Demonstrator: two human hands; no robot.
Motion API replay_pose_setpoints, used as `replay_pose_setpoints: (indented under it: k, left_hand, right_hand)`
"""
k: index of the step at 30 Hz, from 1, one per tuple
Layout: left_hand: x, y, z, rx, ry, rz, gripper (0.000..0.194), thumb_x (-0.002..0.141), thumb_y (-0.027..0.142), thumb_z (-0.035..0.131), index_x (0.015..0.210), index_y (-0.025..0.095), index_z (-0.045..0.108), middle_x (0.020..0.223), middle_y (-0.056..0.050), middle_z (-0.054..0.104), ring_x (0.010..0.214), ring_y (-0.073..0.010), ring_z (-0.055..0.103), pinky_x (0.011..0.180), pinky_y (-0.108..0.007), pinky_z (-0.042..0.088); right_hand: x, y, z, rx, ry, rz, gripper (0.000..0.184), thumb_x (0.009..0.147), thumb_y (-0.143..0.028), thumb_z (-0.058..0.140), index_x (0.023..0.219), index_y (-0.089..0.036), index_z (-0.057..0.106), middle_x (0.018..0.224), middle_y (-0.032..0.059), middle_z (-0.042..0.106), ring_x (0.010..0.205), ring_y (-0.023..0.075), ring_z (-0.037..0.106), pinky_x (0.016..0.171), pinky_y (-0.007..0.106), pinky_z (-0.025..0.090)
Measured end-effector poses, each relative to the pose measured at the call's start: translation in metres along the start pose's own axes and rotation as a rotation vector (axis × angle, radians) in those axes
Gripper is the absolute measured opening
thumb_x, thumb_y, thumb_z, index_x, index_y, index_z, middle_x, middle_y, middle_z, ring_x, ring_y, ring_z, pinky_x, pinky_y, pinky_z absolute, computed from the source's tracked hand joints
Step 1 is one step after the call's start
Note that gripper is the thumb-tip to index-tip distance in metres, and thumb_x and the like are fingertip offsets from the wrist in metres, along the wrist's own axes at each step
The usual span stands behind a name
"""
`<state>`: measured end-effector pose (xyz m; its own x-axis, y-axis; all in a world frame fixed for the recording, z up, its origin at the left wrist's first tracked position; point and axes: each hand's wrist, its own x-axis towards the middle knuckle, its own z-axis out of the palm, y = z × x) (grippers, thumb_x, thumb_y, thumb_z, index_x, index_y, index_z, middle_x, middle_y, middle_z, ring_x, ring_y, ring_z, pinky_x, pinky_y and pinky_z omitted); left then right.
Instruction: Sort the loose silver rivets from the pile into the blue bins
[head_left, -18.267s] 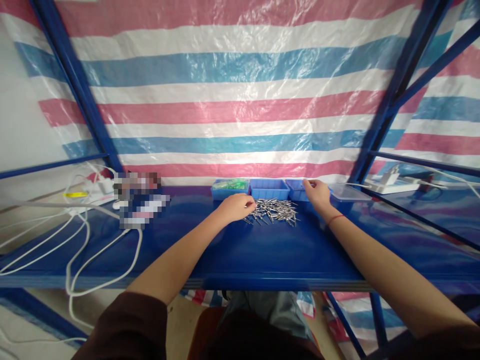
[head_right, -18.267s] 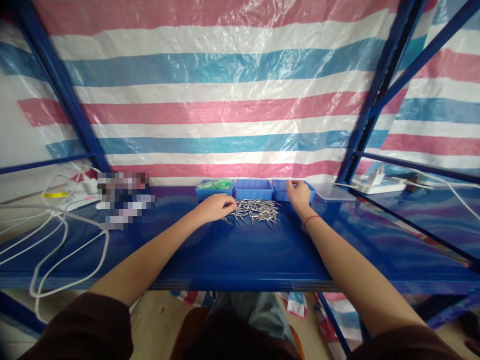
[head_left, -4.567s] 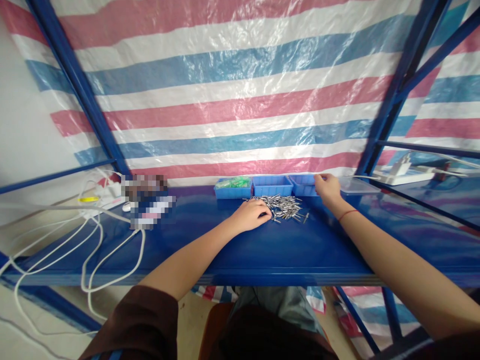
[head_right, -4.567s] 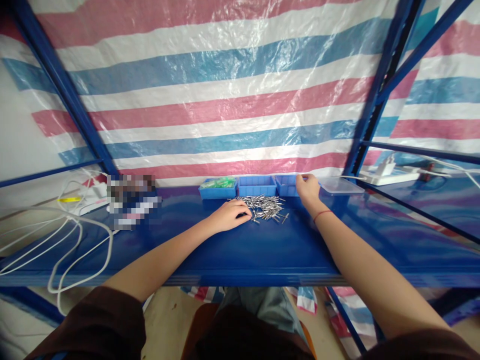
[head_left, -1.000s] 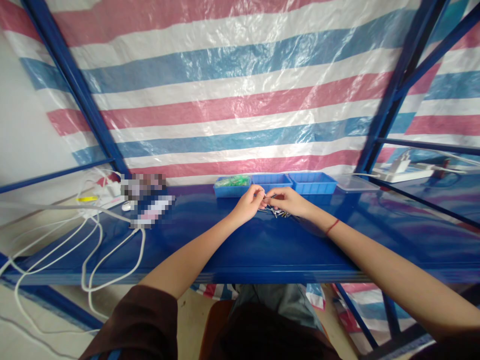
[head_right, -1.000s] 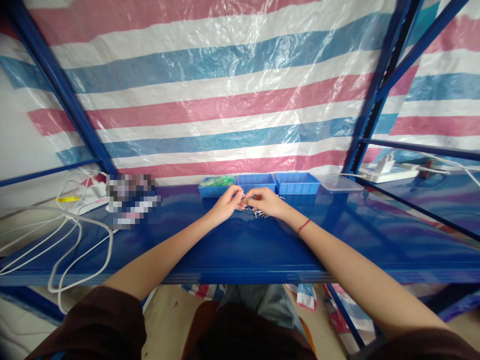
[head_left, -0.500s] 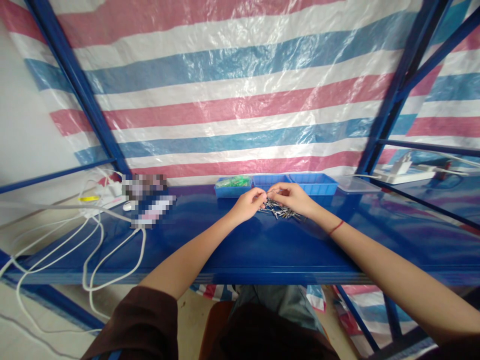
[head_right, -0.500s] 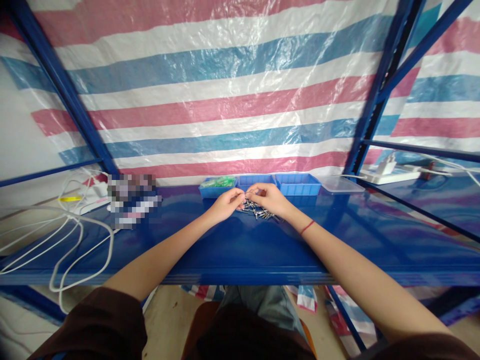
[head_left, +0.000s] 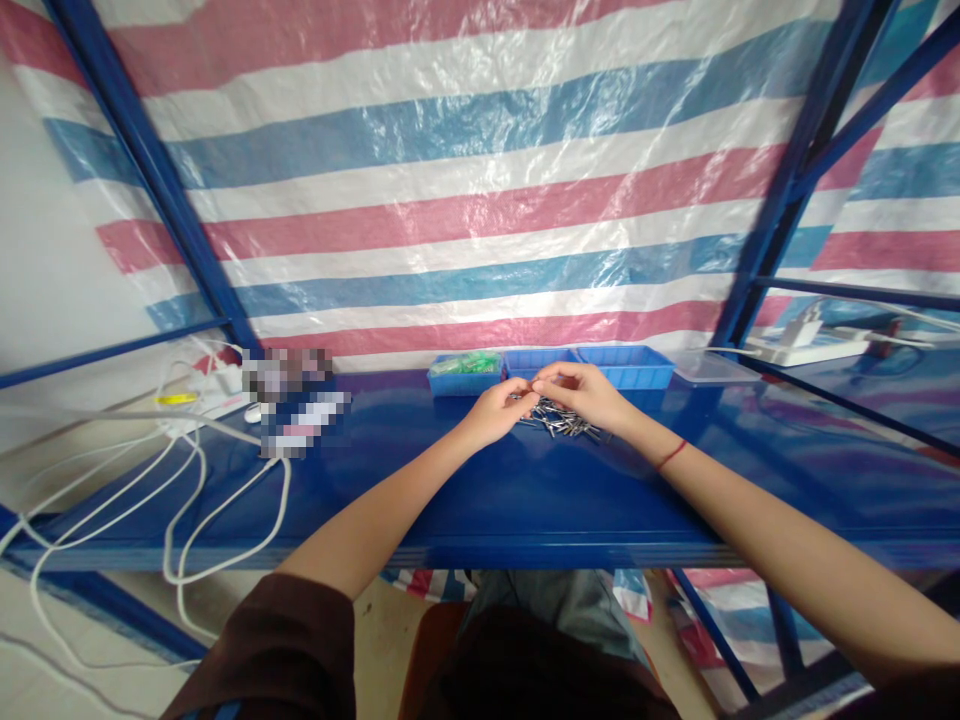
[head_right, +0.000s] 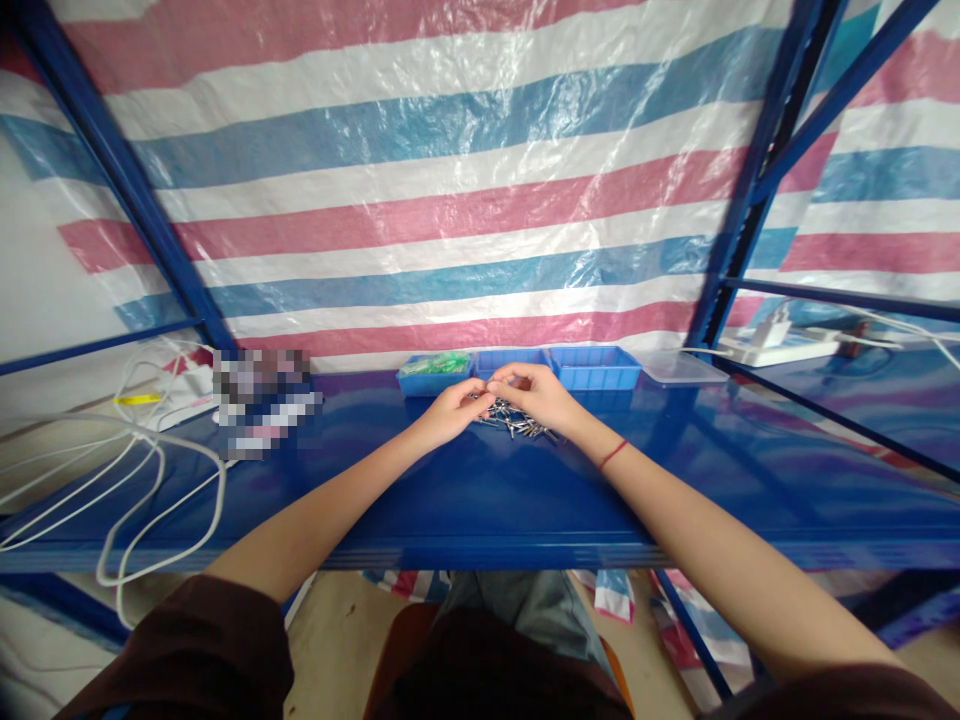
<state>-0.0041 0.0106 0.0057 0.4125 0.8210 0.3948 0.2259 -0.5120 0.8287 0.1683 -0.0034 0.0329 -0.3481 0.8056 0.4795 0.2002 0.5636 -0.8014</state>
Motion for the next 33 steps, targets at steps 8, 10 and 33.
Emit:
replay_pose_setpoints:
  k: [8, 10, 33]
  left_hand:
    - [0.002, -0.001, -0.006, 0.144, 0.244, 0.065, 0.017, 0.075, 0.031, 0.062, 0.081, 0.015, 0.060, 0.085, -0.003, 0.063, 0.072, -0.0109, 0.058, 0.070, -0.024, 0.046]
    - [0.003, 0.001, -0.006, 0.157, 0.270, 0.088, 0.017, 0.075, 0.030, 0.063, 0.081, 0.015, 0.060, 0.087, -0.003, 0.063, 0.073, -0.0113, 0.059, 0.070, -0.024, 0.047]
    - [-0.008, -0.006, -0.003, 0.850, -0.146, 0.216, 0.021, 0.086, 0.035, 0.052, 0.094, 0.026, 0.069, 0.102, -0.003, 0.064, 0.095, -0.0183, 0.057, 0.088, -0.033, 0.041]
  right_hand:
    - [0.001, 0.008, -0.006, -0.275, 0.014, -0.136, 0.035, 0.079, -0.047, 0.056, 0.090, -0.015, 0.069, 0.083, 0.0065, 0.068, 0.057, 0.0105, 0.048, 0.054, 0.027, 0.039]
    - [0.001, 0.009, -0.007, -0.349, -0.011, -0.162, 0.034, 0.082, -0.044, 0.053, 0.088, -0.015, 0.069, 0.087, 0.0069, 0.068, 0.063, 0.0123, 0.053, 0.059, 0.027, 0.041]
    - [0.012, 0.056, -0.074, -0.616, 0.402, 0.319, 0.041, 0.082, -0.045, 0.040, 0.068, -0.015, 0.064, 0.059, 0.0040, 0.061, 0.055, 0.0150, 0.052, 0.057, 0.027, 0.036]
